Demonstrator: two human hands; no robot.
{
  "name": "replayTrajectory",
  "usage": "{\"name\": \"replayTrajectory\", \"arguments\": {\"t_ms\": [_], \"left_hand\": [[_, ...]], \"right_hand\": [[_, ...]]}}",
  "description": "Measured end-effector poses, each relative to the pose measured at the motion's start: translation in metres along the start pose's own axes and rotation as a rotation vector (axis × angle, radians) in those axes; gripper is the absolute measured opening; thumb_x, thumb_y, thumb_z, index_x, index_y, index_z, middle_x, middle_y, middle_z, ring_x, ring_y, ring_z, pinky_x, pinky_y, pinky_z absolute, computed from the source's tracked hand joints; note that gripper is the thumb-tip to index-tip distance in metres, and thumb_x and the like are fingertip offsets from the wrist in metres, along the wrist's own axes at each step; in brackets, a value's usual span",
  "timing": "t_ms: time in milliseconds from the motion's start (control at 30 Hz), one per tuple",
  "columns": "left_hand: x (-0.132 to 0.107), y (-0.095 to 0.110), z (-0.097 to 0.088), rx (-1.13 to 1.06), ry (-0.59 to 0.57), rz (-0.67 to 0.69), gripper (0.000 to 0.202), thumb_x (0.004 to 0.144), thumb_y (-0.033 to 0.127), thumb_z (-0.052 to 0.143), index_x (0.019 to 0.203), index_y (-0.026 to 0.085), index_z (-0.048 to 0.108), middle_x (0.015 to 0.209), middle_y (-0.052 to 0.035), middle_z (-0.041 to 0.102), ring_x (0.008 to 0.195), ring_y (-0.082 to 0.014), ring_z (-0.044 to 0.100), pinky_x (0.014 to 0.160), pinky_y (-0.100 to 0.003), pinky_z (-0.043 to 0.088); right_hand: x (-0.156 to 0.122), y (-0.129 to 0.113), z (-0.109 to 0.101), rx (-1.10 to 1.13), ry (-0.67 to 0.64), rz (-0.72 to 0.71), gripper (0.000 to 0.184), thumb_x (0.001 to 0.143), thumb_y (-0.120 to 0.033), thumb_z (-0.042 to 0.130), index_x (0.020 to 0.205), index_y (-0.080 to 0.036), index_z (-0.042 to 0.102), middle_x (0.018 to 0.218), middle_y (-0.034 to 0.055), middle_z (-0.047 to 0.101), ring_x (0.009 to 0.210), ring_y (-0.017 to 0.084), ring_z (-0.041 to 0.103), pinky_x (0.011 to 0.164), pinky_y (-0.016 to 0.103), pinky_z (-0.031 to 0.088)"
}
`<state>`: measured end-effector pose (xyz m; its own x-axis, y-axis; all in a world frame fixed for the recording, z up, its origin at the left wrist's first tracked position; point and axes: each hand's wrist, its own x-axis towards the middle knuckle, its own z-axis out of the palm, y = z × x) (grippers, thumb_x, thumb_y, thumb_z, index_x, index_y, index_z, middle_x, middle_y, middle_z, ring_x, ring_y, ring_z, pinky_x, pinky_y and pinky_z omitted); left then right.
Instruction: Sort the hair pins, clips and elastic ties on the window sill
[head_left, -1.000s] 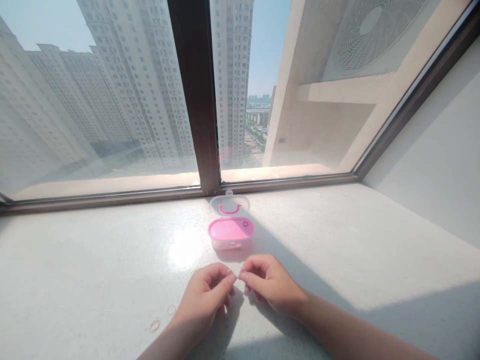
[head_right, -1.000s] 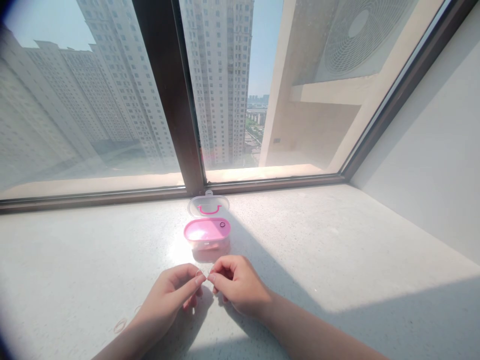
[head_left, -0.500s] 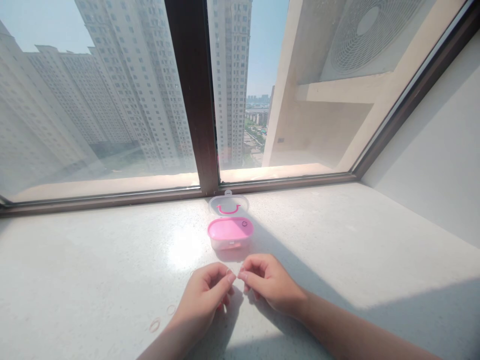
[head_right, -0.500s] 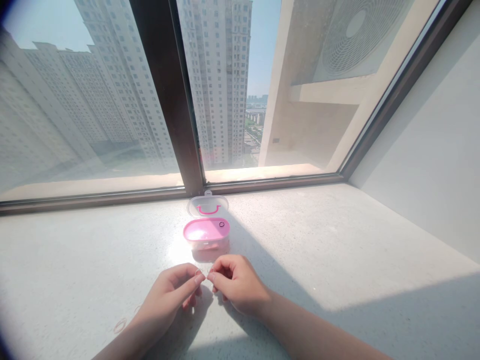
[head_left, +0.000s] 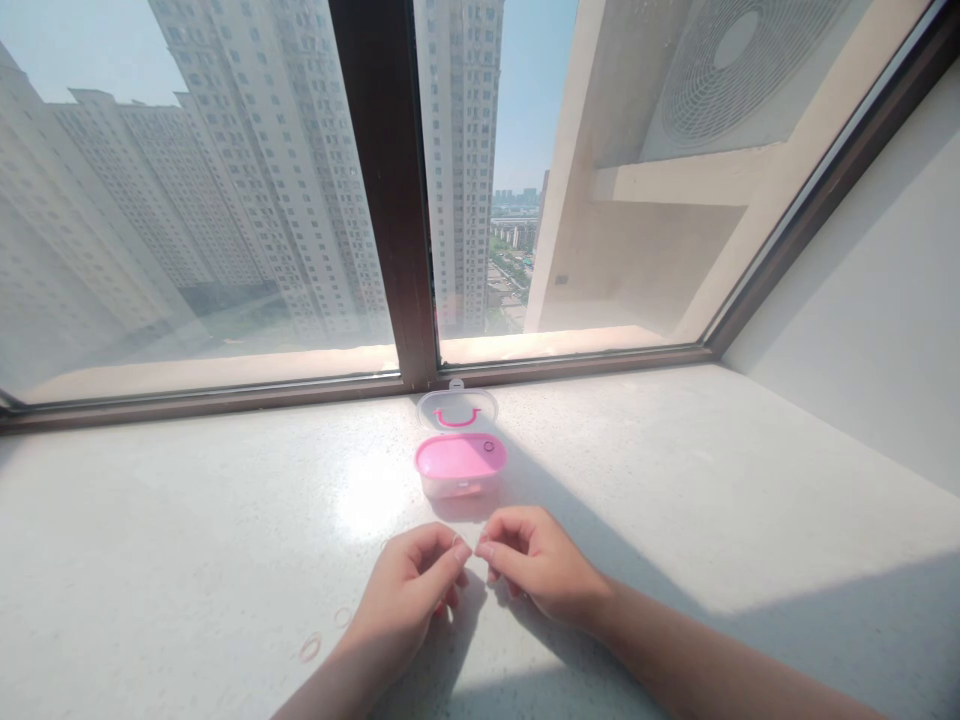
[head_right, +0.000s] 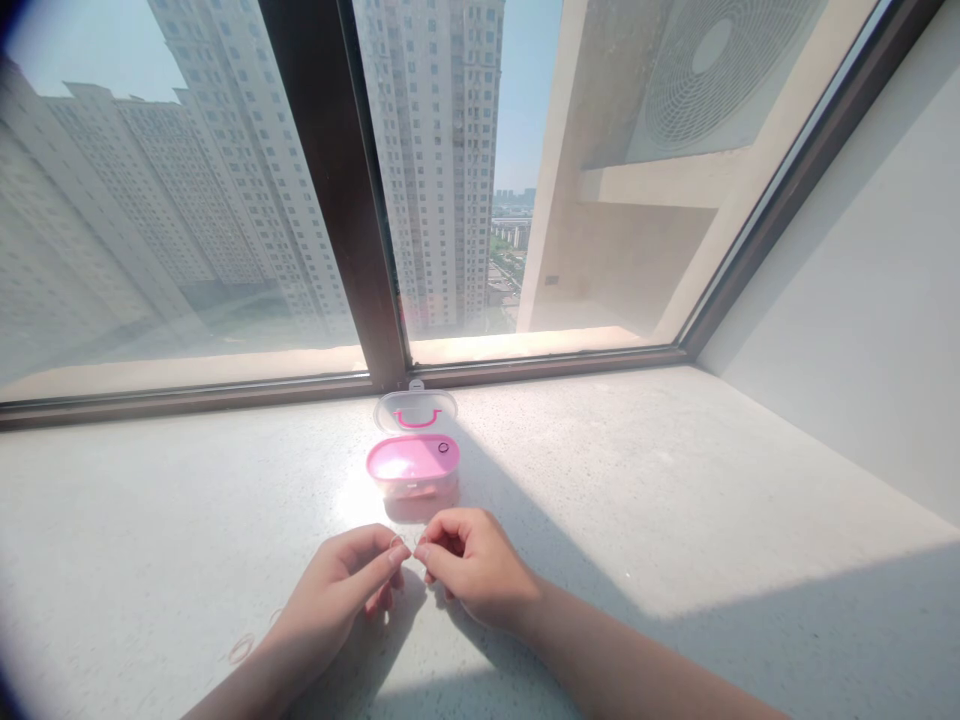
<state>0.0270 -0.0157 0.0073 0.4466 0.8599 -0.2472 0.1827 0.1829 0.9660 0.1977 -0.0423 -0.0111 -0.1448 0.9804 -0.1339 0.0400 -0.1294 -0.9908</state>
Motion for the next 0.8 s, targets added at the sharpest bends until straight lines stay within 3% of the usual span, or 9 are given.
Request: {"name": "replayTrajectory", "arguments": {"t_ms": [800], "left_hand": [[0.0001,-0.0017,-0.0003,-0.001,-0.009,0.007,0.035,0.078,0.046,0.062,0.068,0.012,0.059,0.059,-0.0008,0.057,0.048,-0.0101,0.049,0.046,-0.022,0.037]], "right_hand": [[-0.0005,-0.0006,-0.0006,-0.02,0.006,-0.006,0.019,0.079,-0.028,0.061,0.068,-0.013,0.058,0.055,0.0003,0.058,0.041,0.007,0.047,0.041,0.018,0.035]]}}
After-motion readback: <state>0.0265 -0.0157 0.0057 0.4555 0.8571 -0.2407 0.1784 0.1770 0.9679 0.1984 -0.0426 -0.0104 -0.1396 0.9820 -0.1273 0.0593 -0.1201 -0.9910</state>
